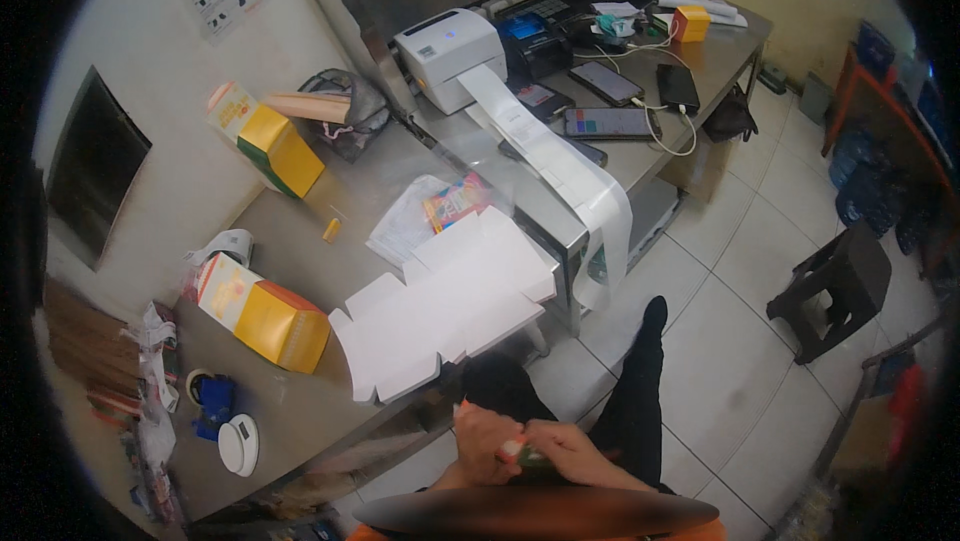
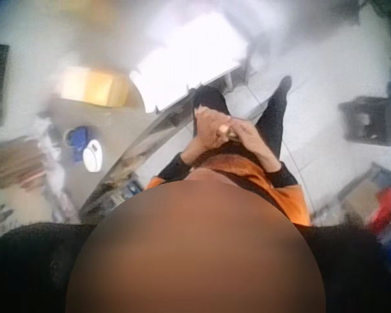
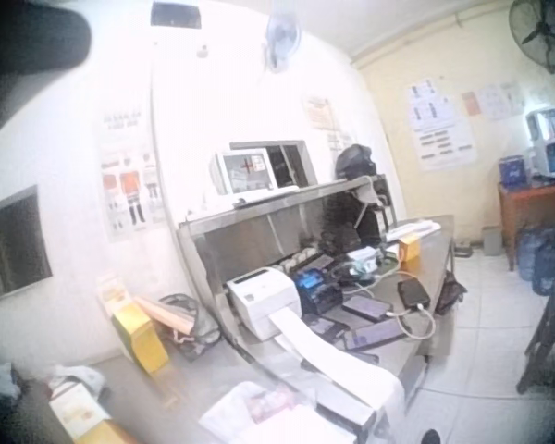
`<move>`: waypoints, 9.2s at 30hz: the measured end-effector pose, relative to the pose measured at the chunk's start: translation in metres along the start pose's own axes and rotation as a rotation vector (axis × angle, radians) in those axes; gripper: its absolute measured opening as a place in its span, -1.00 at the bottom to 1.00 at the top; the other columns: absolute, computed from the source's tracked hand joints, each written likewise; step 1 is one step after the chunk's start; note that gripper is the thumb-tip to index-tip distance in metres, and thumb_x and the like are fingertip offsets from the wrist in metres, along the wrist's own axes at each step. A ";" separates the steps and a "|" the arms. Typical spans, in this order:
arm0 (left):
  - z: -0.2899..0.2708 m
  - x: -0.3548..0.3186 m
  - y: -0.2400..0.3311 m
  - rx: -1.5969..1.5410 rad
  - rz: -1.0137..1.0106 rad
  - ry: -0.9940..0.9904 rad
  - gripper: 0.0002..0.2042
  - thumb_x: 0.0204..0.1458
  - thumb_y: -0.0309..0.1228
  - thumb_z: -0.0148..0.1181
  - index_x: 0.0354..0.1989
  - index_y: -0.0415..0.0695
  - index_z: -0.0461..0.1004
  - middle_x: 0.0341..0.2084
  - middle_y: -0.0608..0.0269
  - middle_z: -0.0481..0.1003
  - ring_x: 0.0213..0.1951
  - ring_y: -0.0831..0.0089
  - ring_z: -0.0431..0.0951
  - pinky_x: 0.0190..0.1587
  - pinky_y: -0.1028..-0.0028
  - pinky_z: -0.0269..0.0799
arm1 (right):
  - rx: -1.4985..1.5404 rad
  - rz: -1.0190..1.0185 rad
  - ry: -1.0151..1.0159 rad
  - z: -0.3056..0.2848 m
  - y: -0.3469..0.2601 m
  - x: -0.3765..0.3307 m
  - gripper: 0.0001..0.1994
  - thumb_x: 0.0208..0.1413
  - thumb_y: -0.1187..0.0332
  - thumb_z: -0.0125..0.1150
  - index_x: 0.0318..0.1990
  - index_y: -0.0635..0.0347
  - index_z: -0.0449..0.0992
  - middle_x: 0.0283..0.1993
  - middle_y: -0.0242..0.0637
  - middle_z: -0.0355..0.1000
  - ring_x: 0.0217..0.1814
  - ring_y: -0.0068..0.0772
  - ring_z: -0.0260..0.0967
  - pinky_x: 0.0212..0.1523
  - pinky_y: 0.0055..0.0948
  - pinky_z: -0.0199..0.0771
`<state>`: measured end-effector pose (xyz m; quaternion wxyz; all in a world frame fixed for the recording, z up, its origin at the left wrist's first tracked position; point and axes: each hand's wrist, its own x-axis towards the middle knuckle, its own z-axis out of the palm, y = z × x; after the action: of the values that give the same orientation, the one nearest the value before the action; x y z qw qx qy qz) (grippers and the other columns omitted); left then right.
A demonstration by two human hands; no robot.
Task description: The person assembles small yellow and green cardboard boxes by folding flaps and tucking tabs into slots. They handle each box one at a time, folding the sides and closing the top, then placing the finished box on the counter. The process repeats for several boxes.
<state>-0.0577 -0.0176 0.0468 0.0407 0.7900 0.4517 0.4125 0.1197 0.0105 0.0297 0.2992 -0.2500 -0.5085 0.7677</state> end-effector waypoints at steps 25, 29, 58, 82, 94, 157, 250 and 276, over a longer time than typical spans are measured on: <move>0.022 -0.005 0.025 0.084 -0.157 0.089 -0.78 -0.22 -0.45 0.34 -0.36 0.04 0.48 -0.50 0.46 0.37 -0.42 0.50 0.43 -0.03 0.16 0.15 | -0.427 -0.044 0.493 -0.017 -0.025 0.000 -0.90 -0.06 0.43 0.24 -0.40 0.28 0.51 -0.45 -0.33 0.48 -0.40 -0.58 0.41 -0.33 -0.60 0.39; 0.027 -0.009 0.025 0.039 -0.024 0.084 -0.80 -0.19 -0.47 0.30 -0.32 -0.02 0.50 -0.47 0.43 0.41 -0.38 0.53 0.46 -0.02 0.20 0.29 | -0.777 -0.054 0.342 -0.025 -0.042 -0.004 -0.89 -0.16 0.41 0.28 -0.44 0.23 0.56 -0.47 -0.26 0.50 -0.47 -0.40 0.46 -0.40 -0.54 0.40; 0.038 0.007 0.008 -0.075 0.165 -0.303 -0.66 -0.27 -0.51 0.18 -0.20 -0.07 0.53 -0.38 0.35 0.45 -0.29 0.39 0.49 -0.13 0.33 0.41 | 0.051 0.444 0.042 -0.079 0.010 -0.048 -0.76 0.17 0.42 0.09 -0.06 0.34 0.49 -0.22 -0.37 0.49 -0.21 -0.67 0.36 -0.20 -0.66 0.39; 0.158 -0.037 -0.023 -0.553 0.285 0.067 -0.87 -0.12 -0.46 0.17 -0.34 -0.07 0.49 -0.37 0.25 0.42 -0.27 0.28 0.38 -0.05 0.08 0.25 | 0.460 0.848 0.049 -0.105 0.027 -0.023 -0.78 0.07 0.42 0.14 -0.11 0.21 0.43 -0.12 -0.27 0.43 -0.14 -0.31 0.38 -0.12 -0.41 0.37; 0.142 -0.041 -0.024 -0.517 0.408 -0.130 -0.87 -0.03 -0.45 0.10 -0.29 -0.09 0.47 -0.31 0.17 0.43 -0.23 0.24 0.40 -0.06 0.11 0.26 | 0.369 0.811 -0.015 -0.101 0.046 -0.022 -0.72 0.14 0.38 0.12 0.00 0.24 0.40 -0.15 -0.35 0.43 -0.13 -0.49 0.37 -0.05 -0.52 0.36; 0.049 -0.009 -0.010 0.103 0.129 -0.994 -0.64 -0.07 -0.51 0.17 -0.03 -0.09 0.42 -0.26 0.26 0.44 -0.11 0.28 0.45 0.20 -0.08 0.07 | -0.982 -0.029 0.229 -0.009 -0.035 -0.053 -0.89 -0.02 0.43 0.22 -0.36 0.24 0.47 -0.45 -0.12 0.48 -0.44 -0.19 0.45 -0.39 -0.38 0.44; 0.056 -0.030 -0.023 -1.528 -1.303 -0.156 -0.72 0.25 -0.32 -0.15 0.01 -0.21 0.35 -0.08 0.22 0.44 0.00 0.40 0.42 0.10 0.46 0.27 | -0.522 -0.285 0.703 -0.043 -0.001 -0.029 -0.67 0.02 0.50 0.19 -0.03 0.23 0.34 -0.24 -0.28 0.43 -0.13 -0.45 0.41 -0.06 -0.47 0.37; 0.061 -0.035 -0.020 -1.096 -0.904 -0.403 -0.85 0.19 -0.42 0.00 -0.26 -0.26 0.44 -0.44 0.46 0.39 -0.35 0.73 0.32 -0.30 0.66 0.27 | -0.925 -0.138 0.314 -0.031 0.001 -0.040 -0.78 -0.07 0.29 0.31 -0.23 0.06 0.55 -0.43 -0.31 0.41 -0.47 -0.27 0.41 -0.51 -0.44 0.38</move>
<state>-0.0377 -0.0135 -0.0235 0.6775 0.4537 0.4461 0.3690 0.1692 0.0010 0.0207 0.2801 -0.4349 -0.7602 0.3930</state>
